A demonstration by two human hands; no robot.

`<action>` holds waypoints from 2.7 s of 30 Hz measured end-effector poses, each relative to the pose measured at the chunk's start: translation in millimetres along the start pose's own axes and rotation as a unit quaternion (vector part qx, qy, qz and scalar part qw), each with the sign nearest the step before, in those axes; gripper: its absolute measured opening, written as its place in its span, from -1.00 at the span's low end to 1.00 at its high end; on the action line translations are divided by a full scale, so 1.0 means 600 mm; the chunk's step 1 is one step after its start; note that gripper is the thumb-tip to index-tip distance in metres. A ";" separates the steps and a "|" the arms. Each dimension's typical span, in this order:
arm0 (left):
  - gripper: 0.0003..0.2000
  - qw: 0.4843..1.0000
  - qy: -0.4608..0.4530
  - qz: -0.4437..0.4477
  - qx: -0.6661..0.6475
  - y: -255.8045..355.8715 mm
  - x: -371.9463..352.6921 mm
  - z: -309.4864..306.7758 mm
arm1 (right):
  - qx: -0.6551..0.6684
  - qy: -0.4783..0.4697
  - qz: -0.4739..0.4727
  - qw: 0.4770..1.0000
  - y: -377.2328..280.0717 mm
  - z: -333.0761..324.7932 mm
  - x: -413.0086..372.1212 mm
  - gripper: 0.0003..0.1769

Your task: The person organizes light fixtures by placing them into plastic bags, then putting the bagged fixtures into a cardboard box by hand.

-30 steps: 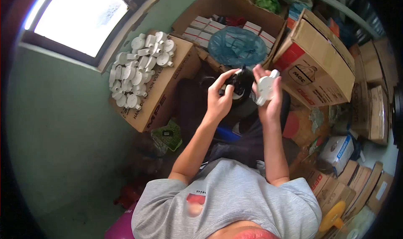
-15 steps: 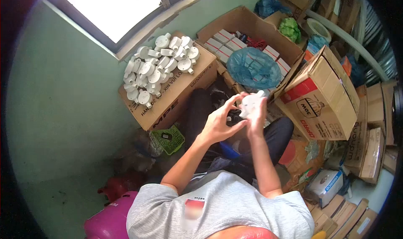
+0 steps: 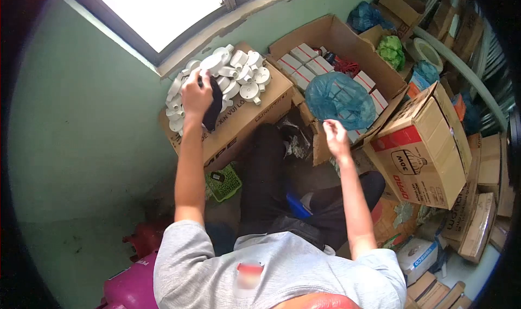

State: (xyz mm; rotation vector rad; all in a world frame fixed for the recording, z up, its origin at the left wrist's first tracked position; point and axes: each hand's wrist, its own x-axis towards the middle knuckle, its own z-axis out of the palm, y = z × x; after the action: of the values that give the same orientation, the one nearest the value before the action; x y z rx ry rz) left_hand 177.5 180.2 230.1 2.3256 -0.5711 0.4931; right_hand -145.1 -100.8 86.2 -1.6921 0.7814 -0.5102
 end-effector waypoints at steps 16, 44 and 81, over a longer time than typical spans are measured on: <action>-0.73 0.999 0.030 0.003 -0.035 0.096 -0.054 -0.033 | -0.345 -0.105 0.127 0.924 0.218 -0.167 0.277 -0.47; -0.75 0.783 -0.492 -0.162 -0.344 0.194 -0.415 0.249 | -0.709 -0.110 0.200 0.667 0.231 -0.236 0.428 -0.54; -0.55 0.708 -0.237 -0.067 -0.662 0.393 -0.277 0.123 | 0.340 0.060 0.003 0.938 -0.146 -0.075 -0.118 -0.49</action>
State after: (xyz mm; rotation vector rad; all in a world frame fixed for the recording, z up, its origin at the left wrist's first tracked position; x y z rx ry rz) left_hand -70.0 14.6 221.6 1.0018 -0.6483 -0.5282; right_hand -204.3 -68.3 186.7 -1.0201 0.5978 -0.7811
